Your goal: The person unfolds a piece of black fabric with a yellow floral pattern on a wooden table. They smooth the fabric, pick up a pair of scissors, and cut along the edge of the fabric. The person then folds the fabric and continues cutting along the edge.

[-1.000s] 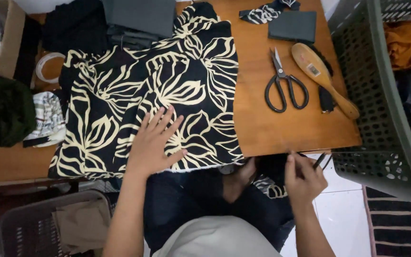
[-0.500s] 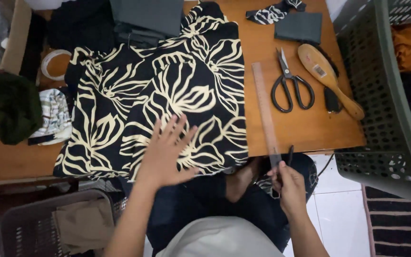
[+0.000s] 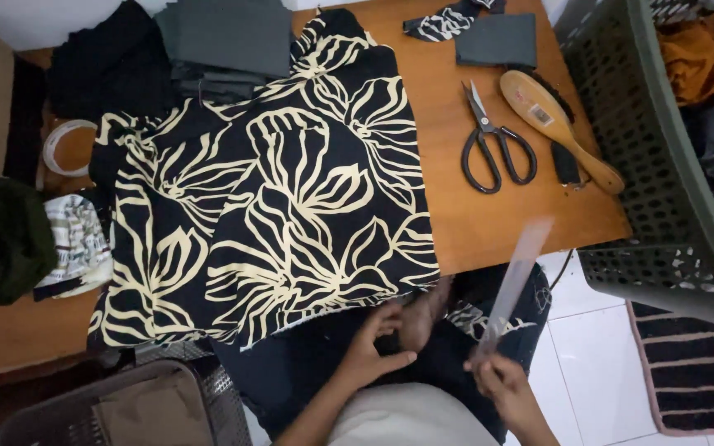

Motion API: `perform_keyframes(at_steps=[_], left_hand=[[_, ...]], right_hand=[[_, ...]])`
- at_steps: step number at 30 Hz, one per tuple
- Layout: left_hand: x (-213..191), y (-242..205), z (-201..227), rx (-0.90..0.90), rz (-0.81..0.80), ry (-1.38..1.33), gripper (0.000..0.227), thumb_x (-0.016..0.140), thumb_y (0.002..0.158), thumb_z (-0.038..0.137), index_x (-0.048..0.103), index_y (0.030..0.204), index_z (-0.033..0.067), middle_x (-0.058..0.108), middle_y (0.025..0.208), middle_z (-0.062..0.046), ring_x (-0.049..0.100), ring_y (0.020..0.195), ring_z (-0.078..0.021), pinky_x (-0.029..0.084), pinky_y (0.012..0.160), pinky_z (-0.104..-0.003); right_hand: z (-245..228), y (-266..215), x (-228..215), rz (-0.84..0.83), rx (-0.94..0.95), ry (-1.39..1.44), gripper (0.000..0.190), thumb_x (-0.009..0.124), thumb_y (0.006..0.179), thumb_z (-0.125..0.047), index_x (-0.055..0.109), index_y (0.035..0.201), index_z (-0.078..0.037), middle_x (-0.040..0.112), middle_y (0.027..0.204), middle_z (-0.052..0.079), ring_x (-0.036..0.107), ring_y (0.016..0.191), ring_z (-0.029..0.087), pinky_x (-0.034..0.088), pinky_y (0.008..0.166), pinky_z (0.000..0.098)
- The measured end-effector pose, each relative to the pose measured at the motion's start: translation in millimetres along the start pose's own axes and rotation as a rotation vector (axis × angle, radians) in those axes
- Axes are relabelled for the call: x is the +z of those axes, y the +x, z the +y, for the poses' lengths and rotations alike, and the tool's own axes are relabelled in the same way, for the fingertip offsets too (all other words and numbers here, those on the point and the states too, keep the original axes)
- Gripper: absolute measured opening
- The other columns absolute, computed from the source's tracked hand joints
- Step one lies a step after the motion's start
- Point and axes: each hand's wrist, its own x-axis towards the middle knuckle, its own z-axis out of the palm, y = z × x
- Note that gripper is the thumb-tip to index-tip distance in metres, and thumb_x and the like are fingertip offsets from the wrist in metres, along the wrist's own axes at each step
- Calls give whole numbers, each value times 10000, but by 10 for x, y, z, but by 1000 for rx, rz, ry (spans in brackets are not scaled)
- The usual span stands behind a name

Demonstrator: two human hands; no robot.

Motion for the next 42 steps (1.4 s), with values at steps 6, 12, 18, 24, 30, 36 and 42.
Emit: perform_keyframes(at_steps=[6, 12, 18, 24, 30, 36, 42], left_hand=[[156, 234, -291, -90, 205, -1036, 484, 566, 748, -51, 394, 1177, 90, 450, 1252, -119, 405, 1188, -256, 361, 959, -413], [136, 259, 55, 22, 242, -973, 259, 537, 799, 7, 483, 1049, -26, 567, 984, -164, 547, 907, -216, 436, 905, -360], [87, 105, 798, -323, 461, -1084, 443, 546, 752, 70, 468, 1181, -5, 540, 1172, -127, 527, 1031, -225, 437, 828, -371], [21, -43, 1112, -333, 476, -1034, 381, 539, 757, 13, 496, 1135, 4, 588, 1068, -132, 574, 916, -256, 481, 739, -386], [-143, -67, 1326, -157, 407, -1043, 106, 619, 763, 33, 614, 704, -56, 639, 614, -118, 655, 580, -255, 542, 700, -448], [45, -18, 586, -317, 349, -979, 448, 604, 709, 37, 478, 1134, -29, 619, 964, -162, 620, 666, -276, 542, 640, -379], [183, 57, 445, -215, 154, -911, 197, 597, 745, 88, 634, 838, -81, 663, 832, -186, 641, 848, -269, 491, 838, -369]], right_hand=[[1146, -370, -1480, -43, -5, -458, 182, 629, 715, -110, 719, 603, 1, 675, 699, 62, 629, 734, 115, 394, 727, 204], [377, -673, -1260, 147, 355, -597, 270, 600, 781, -177, 722, 657, 30, 513, 505, 88, 466, 483, 157, 321, 534, 220], [457, -200, -180, 67, 333, -109, 290, 512, 844, -230, 650, 779, 16, 528, 556, 89, 344, 399, 124, 230, 351, 235], [365, 480, 910, -86, 252, 170, 274, 480, 860, -335, 501, 728, -96, 259, 464, -25, 204, 366, 47, 131, 322, 188], [649, 1328, 1070, 223, 86, -27, 128, 482, 796, -210, 569, 799, -117, 368, 569, 22, 320, 493, 121, 248, 429, 216], [998, 2190, 730, 328, 436, -668, 610, 158, 788, -546, 467, 1198, -215, 403, 1099, 175, 375, 1063, 374, 279, 932, 413], [258, 1952, 812, 468, 795, -489, 614, 137, 801, -601, 364, 1286, -302, 307, 1289, 107, 309, 1198, 307, 189, 1006, 388]])
